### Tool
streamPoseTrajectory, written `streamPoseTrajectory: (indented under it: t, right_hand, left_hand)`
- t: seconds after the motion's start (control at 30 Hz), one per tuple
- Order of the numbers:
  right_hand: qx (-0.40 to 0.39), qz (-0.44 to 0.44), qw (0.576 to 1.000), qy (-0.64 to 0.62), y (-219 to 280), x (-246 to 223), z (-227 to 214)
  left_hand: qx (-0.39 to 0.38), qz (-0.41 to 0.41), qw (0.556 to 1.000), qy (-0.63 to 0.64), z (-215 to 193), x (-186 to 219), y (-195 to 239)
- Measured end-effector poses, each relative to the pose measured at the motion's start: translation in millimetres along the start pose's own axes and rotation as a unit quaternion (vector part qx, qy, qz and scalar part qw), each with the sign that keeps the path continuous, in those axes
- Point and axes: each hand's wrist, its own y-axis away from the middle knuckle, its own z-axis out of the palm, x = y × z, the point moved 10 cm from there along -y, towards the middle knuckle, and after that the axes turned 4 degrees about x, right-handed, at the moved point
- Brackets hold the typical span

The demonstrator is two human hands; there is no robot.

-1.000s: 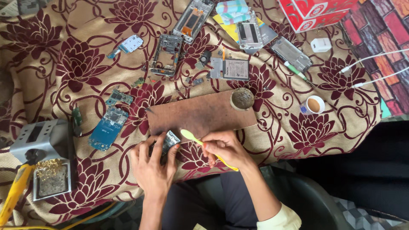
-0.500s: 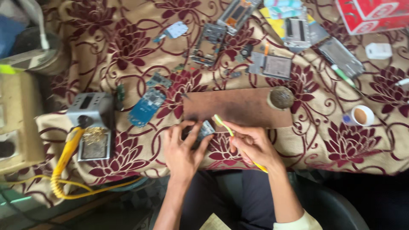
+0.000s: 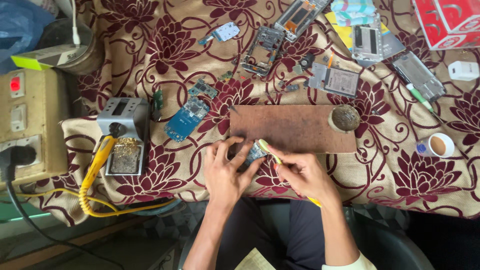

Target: The person uses a toothbrush to scrub a small electronic circuit board held on a wooden block. They repeatedly dip the brush into a small container of liquid and continue scrubbing the board's surface.

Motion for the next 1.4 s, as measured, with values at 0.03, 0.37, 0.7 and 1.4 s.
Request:
streamPoseTrajectory:
  t: [0.03, 0.37, 0.7, 1.4]
  right_hand:
    - [0.009, 0.031, 0.999, 0.003, 0, 5, -1]
    - [0.024, 0.044, 0.999, 0.017, 10, -2, -2]
    - [0.054, 0.025, 0.998, -0.027, 14, 0, -4]
    - [0.058, 0.071, 0.995, 0.047, 12, 6, -3]
  left_hand:
    - [0.002, 0.0, 1.0, 0.0, 0, 0, 0]
    - [-0.002, 0.003, 1.0, 0.006, 2, -1, 3]
    - [0.007, 0.004, 1.0, 0.005, 0, -4, 4]
    - [0.002, 0.0, 1.0, 0.025, 4, -6, 5]
